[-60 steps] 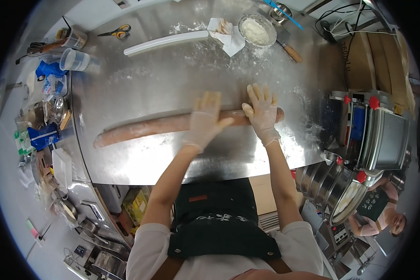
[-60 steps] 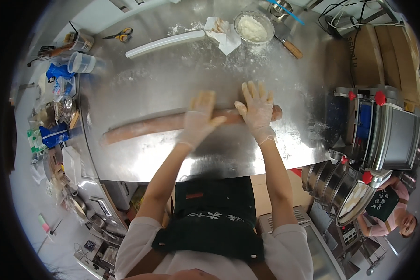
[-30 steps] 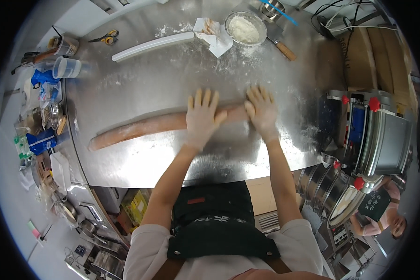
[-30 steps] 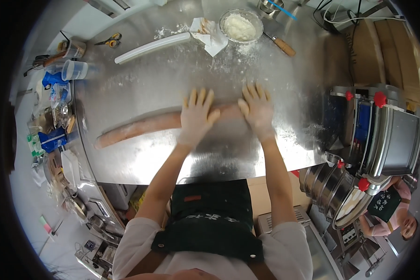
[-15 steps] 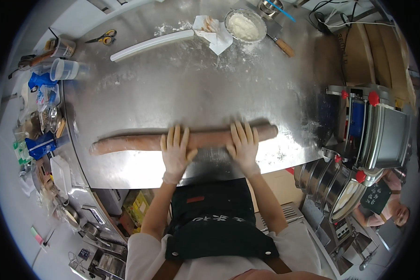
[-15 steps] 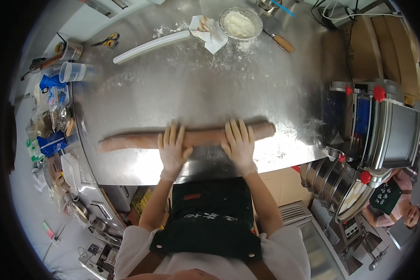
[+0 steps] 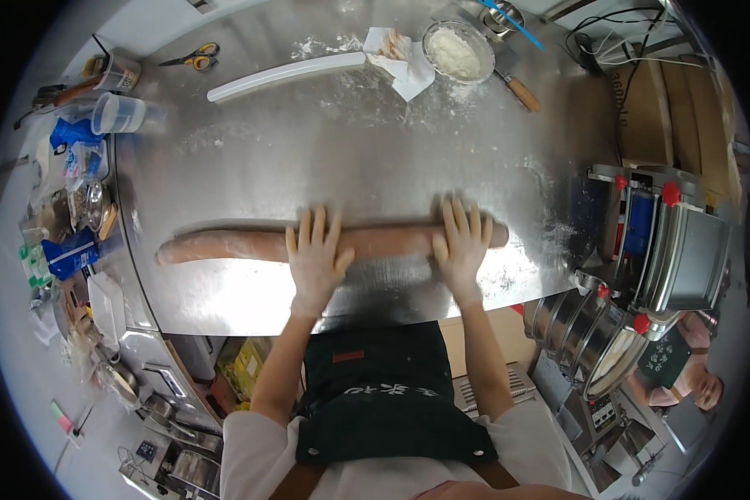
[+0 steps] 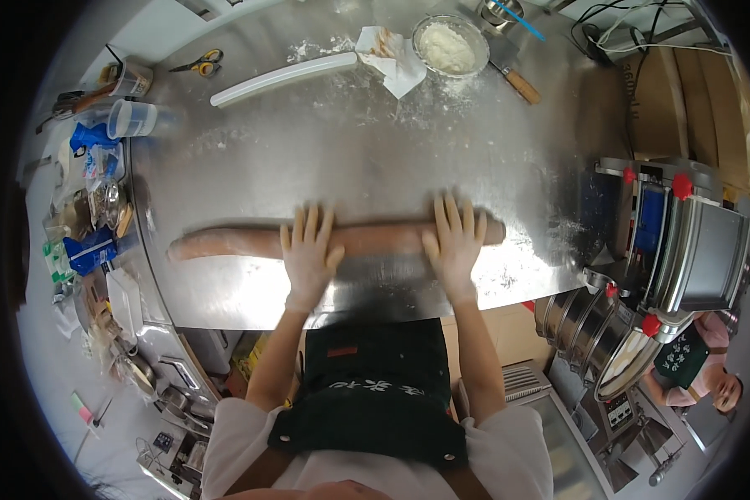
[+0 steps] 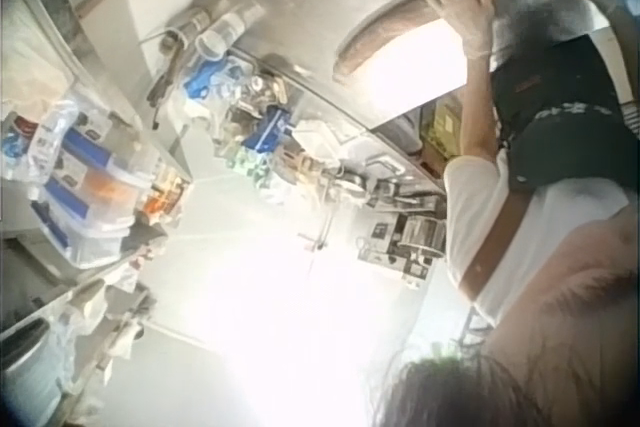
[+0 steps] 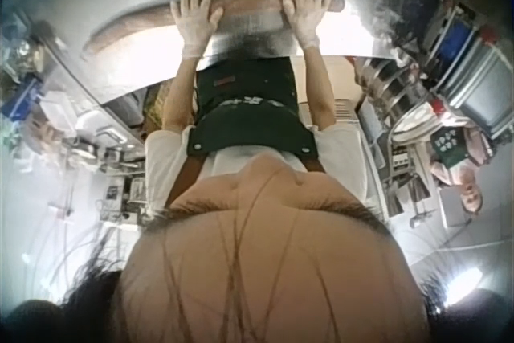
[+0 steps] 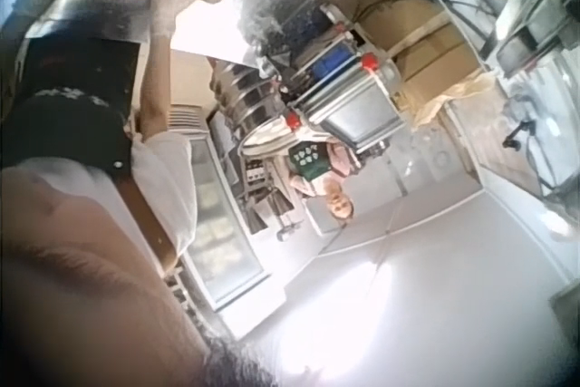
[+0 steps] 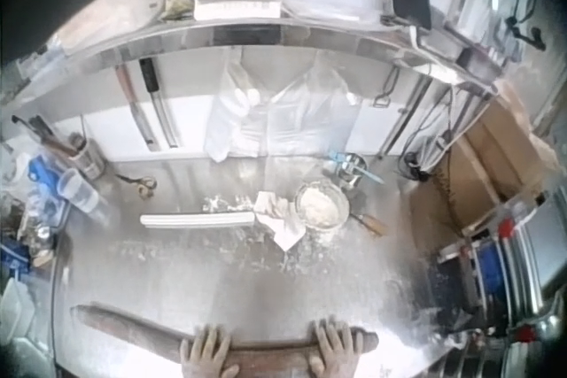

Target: The person rolls a long piece of dough on a metal table, applying pressure with both hands to lengthen it. They then pinch a seam along the length of the dough, sprinkle flour on the surface, and continue rolling the dough into a thin cylinder.

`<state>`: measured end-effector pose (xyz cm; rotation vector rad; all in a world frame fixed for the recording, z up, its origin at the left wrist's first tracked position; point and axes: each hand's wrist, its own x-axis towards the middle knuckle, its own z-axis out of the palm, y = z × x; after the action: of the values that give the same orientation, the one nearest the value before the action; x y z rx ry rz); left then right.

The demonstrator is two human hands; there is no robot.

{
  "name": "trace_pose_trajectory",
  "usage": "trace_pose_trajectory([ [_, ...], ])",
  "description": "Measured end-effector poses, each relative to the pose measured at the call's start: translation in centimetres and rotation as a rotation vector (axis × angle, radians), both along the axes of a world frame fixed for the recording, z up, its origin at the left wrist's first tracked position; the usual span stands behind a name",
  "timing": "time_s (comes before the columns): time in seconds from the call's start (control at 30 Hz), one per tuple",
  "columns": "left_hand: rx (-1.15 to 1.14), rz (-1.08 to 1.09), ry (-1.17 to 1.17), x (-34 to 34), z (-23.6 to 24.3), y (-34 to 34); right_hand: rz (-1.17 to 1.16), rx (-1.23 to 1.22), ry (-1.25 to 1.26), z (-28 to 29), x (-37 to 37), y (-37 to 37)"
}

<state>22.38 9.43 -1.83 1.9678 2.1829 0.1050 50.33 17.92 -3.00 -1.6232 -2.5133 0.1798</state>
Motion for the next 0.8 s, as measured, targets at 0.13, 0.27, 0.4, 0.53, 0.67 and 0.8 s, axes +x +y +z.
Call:
trace_pose_trajectory([
  [0.13,-0.030,0.011,-0.043,0.3,0.5,-0.5,-0.003,0.054,0.067,-0.8,1.3,-1.8],
  [0.27,0.049,0.112,0.021,-0.6,-1.5,6.6,0.000,-0.012,0.270,0.6,-1.3,8.5],
  [0.4,0.226,-0.134,-0.374,6.1,0.4,10.5,0.135,0.059,0.245,2.0,0.3,9.9],
  [0.53,0.006,-0.419,-0.393,13.6,-0.8,11.3,0.287,-0.356,0.023,2.0,1.6,8.3],
  [0.67,0.202,-0.414,-0.411,14.7,-2.1,5.5,0.371,0.048,0.186,-1.1,5.6,2.5],
  [0.8,0.019,-0.341,-0.330,14.0,0.5,11.0,0.291,-0.014,0.279,0.7,3.4,8.2],
])
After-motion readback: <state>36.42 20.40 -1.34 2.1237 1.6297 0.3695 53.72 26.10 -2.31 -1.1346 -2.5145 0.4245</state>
